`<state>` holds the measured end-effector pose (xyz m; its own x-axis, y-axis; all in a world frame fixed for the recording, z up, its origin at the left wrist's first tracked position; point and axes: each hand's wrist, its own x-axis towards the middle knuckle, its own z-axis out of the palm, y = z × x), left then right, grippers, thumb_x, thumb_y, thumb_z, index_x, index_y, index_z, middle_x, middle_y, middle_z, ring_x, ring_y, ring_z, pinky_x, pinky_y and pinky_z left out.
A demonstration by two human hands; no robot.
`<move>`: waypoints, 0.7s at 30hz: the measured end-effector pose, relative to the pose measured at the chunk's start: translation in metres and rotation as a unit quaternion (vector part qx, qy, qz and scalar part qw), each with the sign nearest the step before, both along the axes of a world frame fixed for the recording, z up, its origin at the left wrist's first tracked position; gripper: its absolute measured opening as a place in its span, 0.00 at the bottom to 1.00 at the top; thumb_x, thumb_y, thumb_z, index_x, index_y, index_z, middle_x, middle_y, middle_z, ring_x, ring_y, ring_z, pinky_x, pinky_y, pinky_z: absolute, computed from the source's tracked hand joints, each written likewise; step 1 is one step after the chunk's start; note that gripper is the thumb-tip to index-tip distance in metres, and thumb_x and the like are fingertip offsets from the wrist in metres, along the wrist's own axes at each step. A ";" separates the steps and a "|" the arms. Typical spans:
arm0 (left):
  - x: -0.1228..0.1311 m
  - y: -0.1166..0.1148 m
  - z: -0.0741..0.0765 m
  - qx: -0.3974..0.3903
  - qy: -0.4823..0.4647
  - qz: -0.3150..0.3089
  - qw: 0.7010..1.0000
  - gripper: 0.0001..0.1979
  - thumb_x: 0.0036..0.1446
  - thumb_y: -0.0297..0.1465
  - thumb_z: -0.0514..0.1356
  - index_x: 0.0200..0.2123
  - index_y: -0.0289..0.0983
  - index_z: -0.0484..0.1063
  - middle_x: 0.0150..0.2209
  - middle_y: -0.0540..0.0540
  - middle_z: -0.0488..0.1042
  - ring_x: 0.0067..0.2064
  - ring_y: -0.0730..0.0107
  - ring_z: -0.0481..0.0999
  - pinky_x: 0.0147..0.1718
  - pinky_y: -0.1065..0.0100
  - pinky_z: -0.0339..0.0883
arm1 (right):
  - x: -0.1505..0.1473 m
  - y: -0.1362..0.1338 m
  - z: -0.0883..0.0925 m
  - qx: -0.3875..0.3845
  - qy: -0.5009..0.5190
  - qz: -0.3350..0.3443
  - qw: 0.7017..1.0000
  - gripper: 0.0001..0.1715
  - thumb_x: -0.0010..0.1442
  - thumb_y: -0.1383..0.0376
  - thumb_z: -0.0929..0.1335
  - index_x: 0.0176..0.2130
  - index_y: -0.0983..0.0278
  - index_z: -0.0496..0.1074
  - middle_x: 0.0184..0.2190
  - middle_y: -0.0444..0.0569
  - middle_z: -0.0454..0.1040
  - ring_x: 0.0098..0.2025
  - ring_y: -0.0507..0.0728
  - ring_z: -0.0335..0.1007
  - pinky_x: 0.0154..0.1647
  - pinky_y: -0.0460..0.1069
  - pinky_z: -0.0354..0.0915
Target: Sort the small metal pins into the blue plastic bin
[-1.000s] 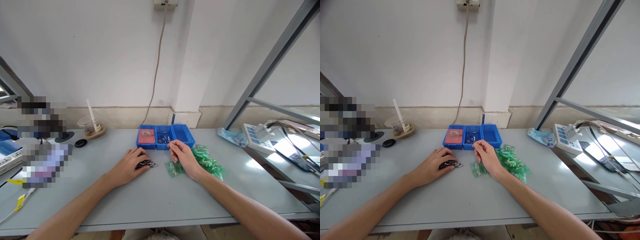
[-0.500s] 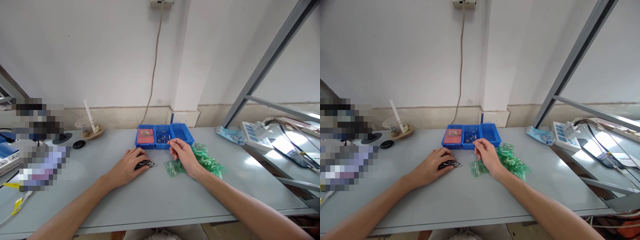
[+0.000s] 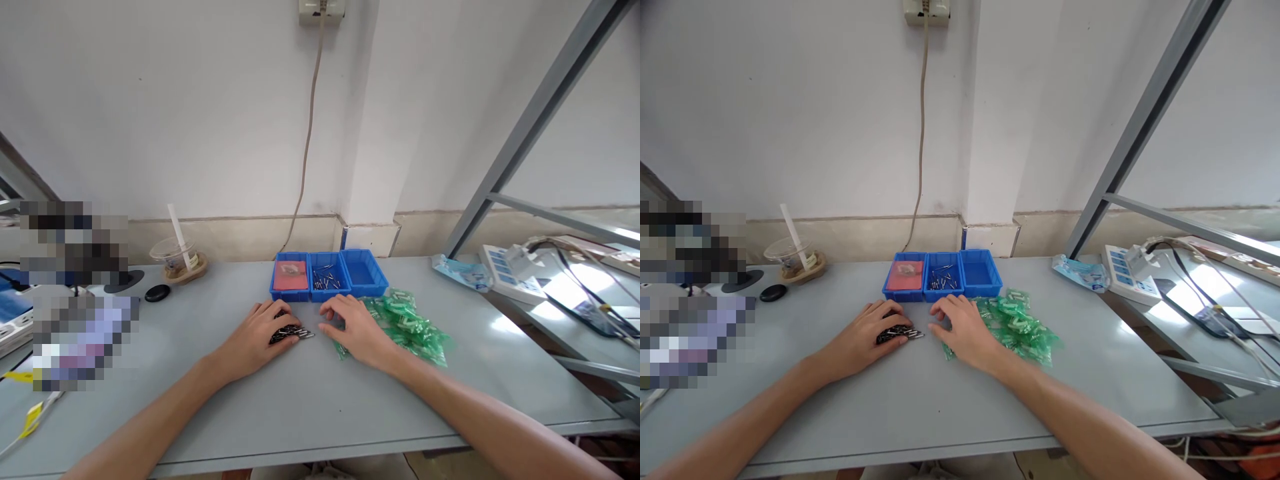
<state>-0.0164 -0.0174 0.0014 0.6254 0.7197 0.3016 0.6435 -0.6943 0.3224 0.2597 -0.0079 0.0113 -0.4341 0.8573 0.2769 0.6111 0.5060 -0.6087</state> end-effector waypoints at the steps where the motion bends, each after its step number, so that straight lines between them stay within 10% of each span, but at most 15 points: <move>1: 0.001 0.000 0.000 -0.001 0.000 -0.001 1.000 0.10 0.73 0.37 0.59 0.54 0.46 0.75 0.53 0.45 0.73 0.53 0.57 0.72 0.54 0.56 0.65 | -0.001 -0.002 -0.001 0.021 -0.044 0.014 0.999 0.06 0.68 0.60 0.73 0.44 0.57 0.75 0.43 0.47 0.77 0.47 0.62 0.69 0.50 0.58 0.61; 21: 0.005 -0.001 -0.002 0.007 -0.013 -0.016 1.000 0.09 0.73 0.38 0.59 0.50 0.44 0.76 0.50 0.46 0.74 0.49 0.60 0.73 0.49 0.58 0.67 | -0.008 -0.011 0.001 0.055 -0.083 0.069 0.993 0.07 0.75 0.66 0.64 0.41 0.59 0.68 0.41 0.46 0.75 0.46 0.59 0.69 0.51 0.56 0.59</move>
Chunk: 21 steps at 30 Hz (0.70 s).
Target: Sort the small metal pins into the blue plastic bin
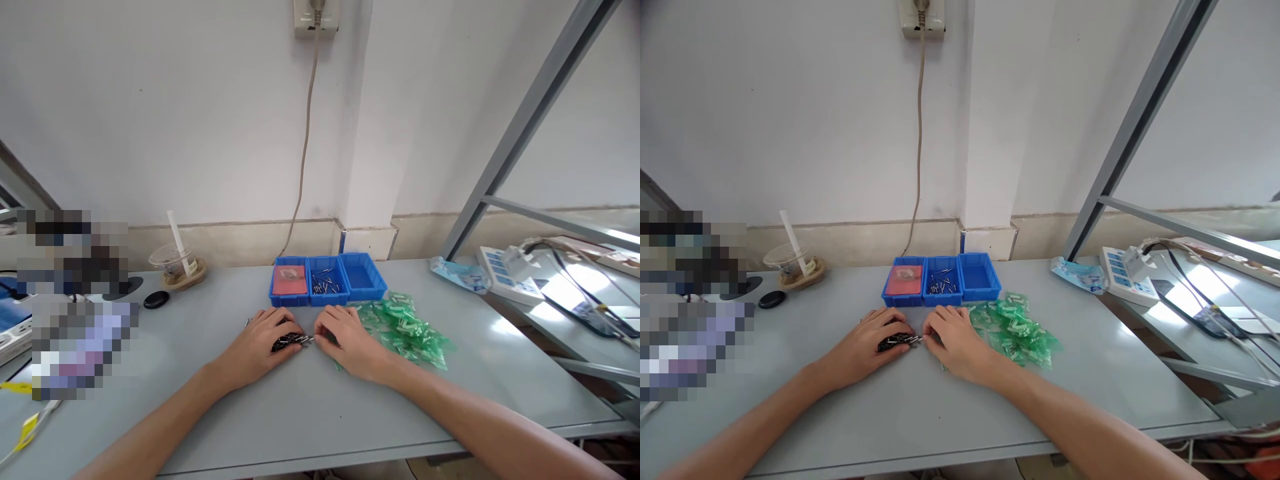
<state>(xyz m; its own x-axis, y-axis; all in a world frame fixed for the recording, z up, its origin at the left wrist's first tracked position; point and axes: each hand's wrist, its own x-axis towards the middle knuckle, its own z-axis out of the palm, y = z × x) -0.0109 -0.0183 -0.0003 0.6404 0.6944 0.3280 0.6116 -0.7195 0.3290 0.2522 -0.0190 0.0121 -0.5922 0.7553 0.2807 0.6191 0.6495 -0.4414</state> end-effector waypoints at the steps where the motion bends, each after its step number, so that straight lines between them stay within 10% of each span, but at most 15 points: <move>1: 0.000 0.000 0.000 -0.001 -0.001 -0.001 1.000 0.09 0.73 0.38 0.59 0.51 0.44 0.76 0.50 0.46 0.74 0.49 0.60 0.73 0.49 0.58 0.67 | 0.000 0.000 0.001 -0.004 0.011 -0.010 1.000 0.07 0.75 0.66 0.64 0.41 0.59 0.68 0.42 0.47 0.74 0.45 0.59 0.69 0.50 0.56 0.60; 10: -0.001 -0.001 0.002 -0.017 0.005 0.003 1.000 0.10 0.73 0.37 0.60 0.53 0.46 0.76 0.52 0.46 0.74 0.52 0.59 0.73 0.52 0.57 0.66 | 0.002 0.006 0.000 -0.119 0.243 -0.061 0.961 0.09 0.68 0.68 0.66 0.35 0.57 0.63 0.42 0.46 0.80 0.47 0.59 0.76 0.47 0.55 0.67; 21: 0.000 -0.002 0.003 -0.020 0.008 0.002 1.000 0.09 0.73 0.37 0.60 0.52 0.45 0.75 0.52 0.46 0.73 0.52 0.59 0.72 0.52 0.57 0.66 | 0.000 0.002 0.007 -0.170 0.293 -0.071 0.938 0.08 0.74 0.58 0.63 0.41 0.56 0.65 0.30 0.42 0.77 0.33 0.57 0.75 0.37 0.53 0.67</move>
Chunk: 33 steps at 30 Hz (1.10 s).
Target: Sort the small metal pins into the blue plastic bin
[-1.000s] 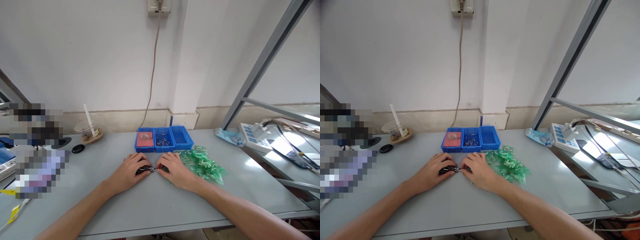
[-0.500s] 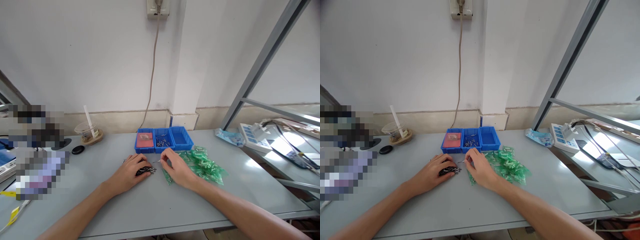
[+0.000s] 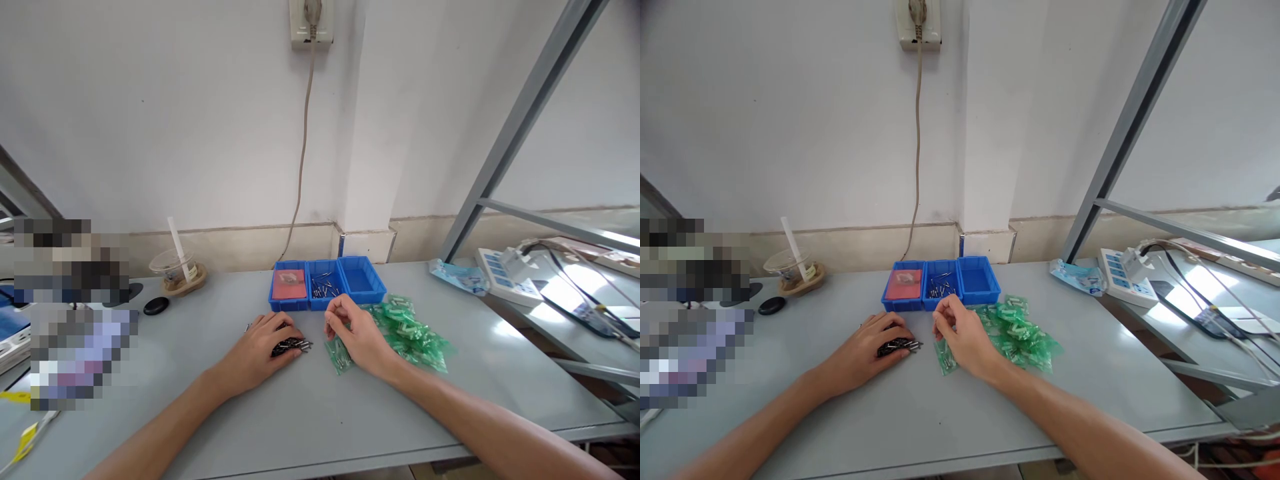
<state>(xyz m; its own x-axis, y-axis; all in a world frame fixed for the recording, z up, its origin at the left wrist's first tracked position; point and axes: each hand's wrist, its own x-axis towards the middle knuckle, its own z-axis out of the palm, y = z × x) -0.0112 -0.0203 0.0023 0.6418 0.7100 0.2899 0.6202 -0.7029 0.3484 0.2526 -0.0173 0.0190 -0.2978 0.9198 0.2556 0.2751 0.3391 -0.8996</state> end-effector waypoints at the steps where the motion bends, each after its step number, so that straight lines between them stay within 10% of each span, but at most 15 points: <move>1: 0.000 0.000 0.000 0.000 -0.001 0.000 1.000 0.08 0.73 0.36 0.60 0.52 0.45 0.75 0.52 0.46 0.73 0.52 0.59 0.72 0.52 0.57 0.66 | 0.000 0.000 0.001 -0.003 0.005 0.002 1.000 0.09 0.75 0.57 0.62 0.42 0.56 0.65 0.30 0.42 0.77 0.32 0.57 0.74 0.37 0.53 0.67; 10: 0.000 0.001 0.000 0.006 -0.011 0.002 1.000 0.09 0.72 0.36 0.61 0.52 0.45 0.76 0.51 0.46 0.74 0.51 0.60 0.73 0.52 0.58 0.67 | 0.003 0.003 -0.001 0.045 -0.048 -0.032 0.997 0.09 0.75 0.56 0.63 0.45 0.57 0.68 0.29 0.40 0.65 0.31 0.54 0.62 0.34 0.50 0.60; 20: -0.001 0.001 -0.002 0.013 -0.008 -0.001 1.000 0.09 0.73 0.36 0.61 0.53 0.46 0.76 0.52 0.46 0.74 0.51 0.59 0.73 0.51 0.59 0.67 | 0.005 0.006 -0.004 0.084 -0.055 -0.036 0.994 0.12 0.75 0.61 0.63 0.53 0.57 0.72 0.44 0.47 0.76 0.44 0.58 0.72 0.47 0.52 0.66; 33: 0.001 -0.001 0.000 0.008 -0.003 -0.002 1.000 0.10 0.73 0.37 0.59 0.53 0.46 0.76 0.52 0.46 0.73 0.51 0.59 0.73 0.52 0.58 0.66 | 0.003 0.005 0.001 0.053 -0.042 -0.048 0.997 0.07 0.69 0.58 0.69 0.39 0.59 0.71 0.33 0.43 0.74 0.36 0.56 0.69 0.37 0.50 0.63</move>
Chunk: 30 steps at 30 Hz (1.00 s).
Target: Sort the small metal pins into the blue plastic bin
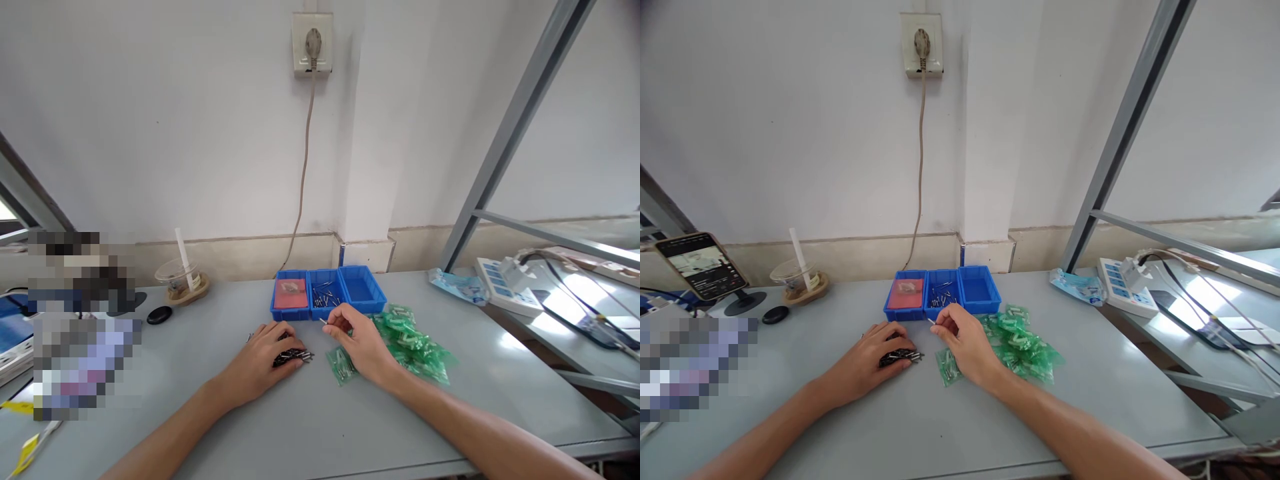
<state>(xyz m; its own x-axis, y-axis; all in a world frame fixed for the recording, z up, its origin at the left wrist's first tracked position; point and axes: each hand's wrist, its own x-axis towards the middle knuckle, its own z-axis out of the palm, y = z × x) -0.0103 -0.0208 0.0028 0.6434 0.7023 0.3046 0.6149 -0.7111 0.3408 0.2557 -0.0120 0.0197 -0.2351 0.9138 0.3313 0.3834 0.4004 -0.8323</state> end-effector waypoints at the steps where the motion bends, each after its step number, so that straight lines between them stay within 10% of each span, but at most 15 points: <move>1: 0.000 0.000 0.001 0.002 -0.001 -0.001 1.000 0.10 0.73 0.37 0.60 0.53 0.46 0.77 0.52 0.46 0.73 0.51 0.59 0.73 0.52 0.58 0.67 | 0.000 0.000 0.000 0.004 -0.005 -0.001 1.000 0.08 0.70 0.58 0.68 0.39 0.59 0.71 0.33 0.43 0.74 0.36 0.56 0.69 0.37 0.50 0.62; 30: 0.000 0.000 0.000 0.011 -0.006 -0.001 1.000 0.09 0.73 0.37 0.60 0.53 0.46 0.77 0.51 0.45 0.74 0.51 0.59 0.73 0.51 0.59 0.67 | 0.000 -0.002 -0.003 0.030 -0.045 0.003 0.999 0.10 0.69 0.59 0.69 0.36 0.59 0.66 0.34 0.43 0.70 0.33 0.55 0.64 0.36 0.50 0.62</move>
